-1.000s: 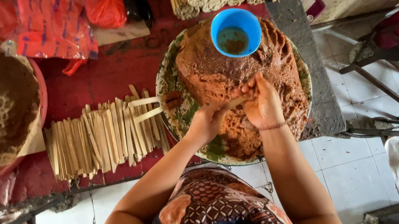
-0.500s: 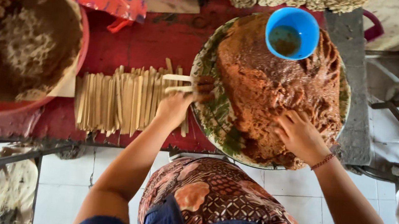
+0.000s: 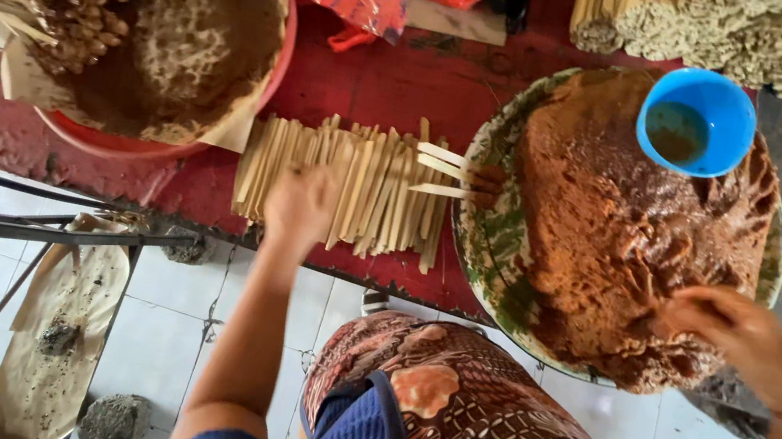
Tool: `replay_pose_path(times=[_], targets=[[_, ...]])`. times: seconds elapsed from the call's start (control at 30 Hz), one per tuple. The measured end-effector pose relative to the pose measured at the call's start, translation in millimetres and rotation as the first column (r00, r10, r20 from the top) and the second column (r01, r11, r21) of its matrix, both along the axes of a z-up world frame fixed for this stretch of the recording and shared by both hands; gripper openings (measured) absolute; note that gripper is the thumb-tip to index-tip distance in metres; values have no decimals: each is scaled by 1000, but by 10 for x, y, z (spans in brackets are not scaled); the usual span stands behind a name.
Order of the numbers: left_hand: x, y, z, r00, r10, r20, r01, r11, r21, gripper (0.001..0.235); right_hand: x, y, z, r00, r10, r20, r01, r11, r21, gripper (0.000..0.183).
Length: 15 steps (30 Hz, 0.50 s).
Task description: The person wraps portions of a food paste around wooden sticks by hand and places the skewers onto a pile.
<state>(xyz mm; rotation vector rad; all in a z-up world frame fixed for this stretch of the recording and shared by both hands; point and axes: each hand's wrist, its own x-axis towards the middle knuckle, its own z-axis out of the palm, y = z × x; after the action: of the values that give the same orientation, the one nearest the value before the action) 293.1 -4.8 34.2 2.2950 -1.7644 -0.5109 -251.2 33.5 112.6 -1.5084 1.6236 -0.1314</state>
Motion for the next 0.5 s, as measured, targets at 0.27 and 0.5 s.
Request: replay_pose_path(times=[0.27,0.5], targets=[[-203,-94,-622,1000,-10,9,9,990,139,37,-173,-62,-558,398,-503,767,553,799,237,20],[-247,-171,-738,994,-77,82,68,992,105,26,5,-113,-426,728,-327,603,481,870,-109,22]])
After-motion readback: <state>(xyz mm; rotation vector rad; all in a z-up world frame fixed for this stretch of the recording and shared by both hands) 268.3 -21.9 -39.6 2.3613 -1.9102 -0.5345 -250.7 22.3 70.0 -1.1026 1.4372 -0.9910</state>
